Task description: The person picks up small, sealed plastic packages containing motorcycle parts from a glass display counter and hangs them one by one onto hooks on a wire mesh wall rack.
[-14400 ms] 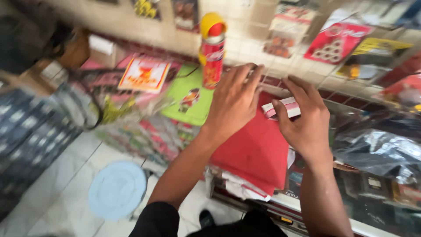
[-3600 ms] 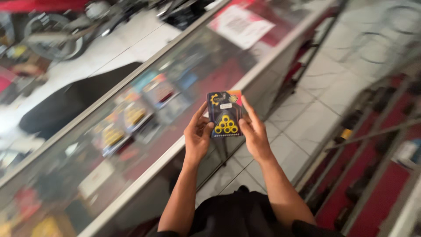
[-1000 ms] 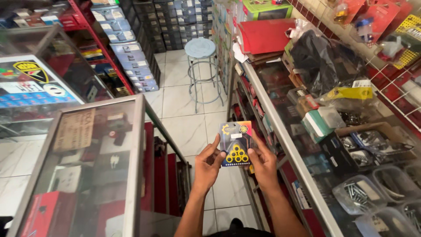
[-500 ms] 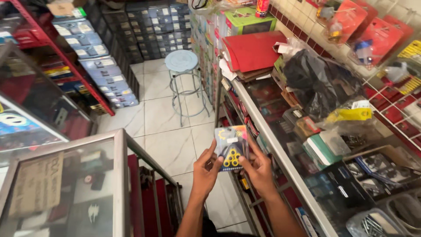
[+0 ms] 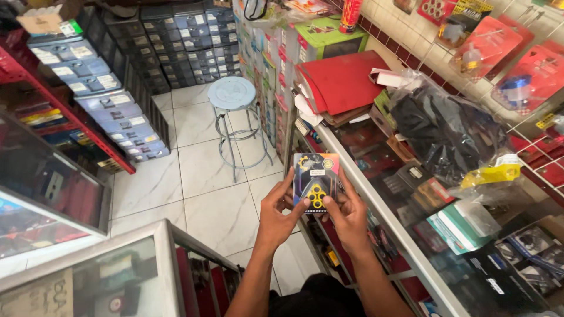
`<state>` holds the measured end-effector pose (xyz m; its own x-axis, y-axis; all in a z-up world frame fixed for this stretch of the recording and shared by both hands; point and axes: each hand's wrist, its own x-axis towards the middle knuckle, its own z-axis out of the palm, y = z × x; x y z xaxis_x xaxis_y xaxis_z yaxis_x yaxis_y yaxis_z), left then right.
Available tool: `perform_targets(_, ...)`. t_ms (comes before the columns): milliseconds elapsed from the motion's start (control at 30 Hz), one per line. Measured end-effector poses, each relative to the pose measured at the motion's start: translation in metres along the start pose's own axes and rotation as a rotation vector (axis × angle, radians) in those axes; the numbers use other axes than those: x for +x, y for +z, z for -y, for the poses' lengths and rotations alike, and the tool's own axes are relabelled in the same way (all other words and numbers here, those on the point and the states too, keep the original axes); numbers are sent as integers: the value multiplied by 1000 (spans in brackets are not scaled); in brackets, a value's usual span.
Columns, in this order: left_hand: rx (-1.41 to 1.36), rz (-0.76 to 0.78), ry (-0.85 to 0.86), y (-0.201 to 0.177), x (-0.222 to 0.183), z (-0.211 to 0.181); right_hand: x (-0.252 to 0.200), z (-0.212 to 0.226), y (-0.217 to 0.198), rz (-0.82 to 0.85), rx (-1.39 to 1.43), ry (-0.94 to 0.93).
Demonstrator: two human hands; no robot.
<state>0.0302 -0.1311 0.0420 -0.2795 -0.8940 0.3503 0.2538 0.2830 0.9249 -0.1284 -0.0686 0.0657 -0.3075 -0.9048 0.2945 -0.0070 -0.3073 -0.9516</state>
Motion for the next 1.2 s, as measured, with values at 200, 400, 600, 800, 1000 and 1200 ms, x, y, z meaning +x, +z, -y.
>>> perform_targets(200, -10, -10, 22, -12, 33, 11, 38, -15, 10, -12, -46, -6)
perform_targets(400, 49, -59, -39, -27, 72, 32, 79, -40, 19, 12, 29, 95)
perform_targets(600, 53, -24, 1, -31, 135, 41, 141, -52, 20, 9, 55, 26)
perform_targets(800, 20, 67, -24, -11, 206, 57, 197, -58, 4, -68, 150, -50)
perform_targets(1000, -22, 153, -22, 14, 259, 64, 238, -56, -14, -177, 79, -96)
perform_targets(1200, -22, 271, 24, 37, 292, 75, 256, -62, -39, -301, 45, -83)
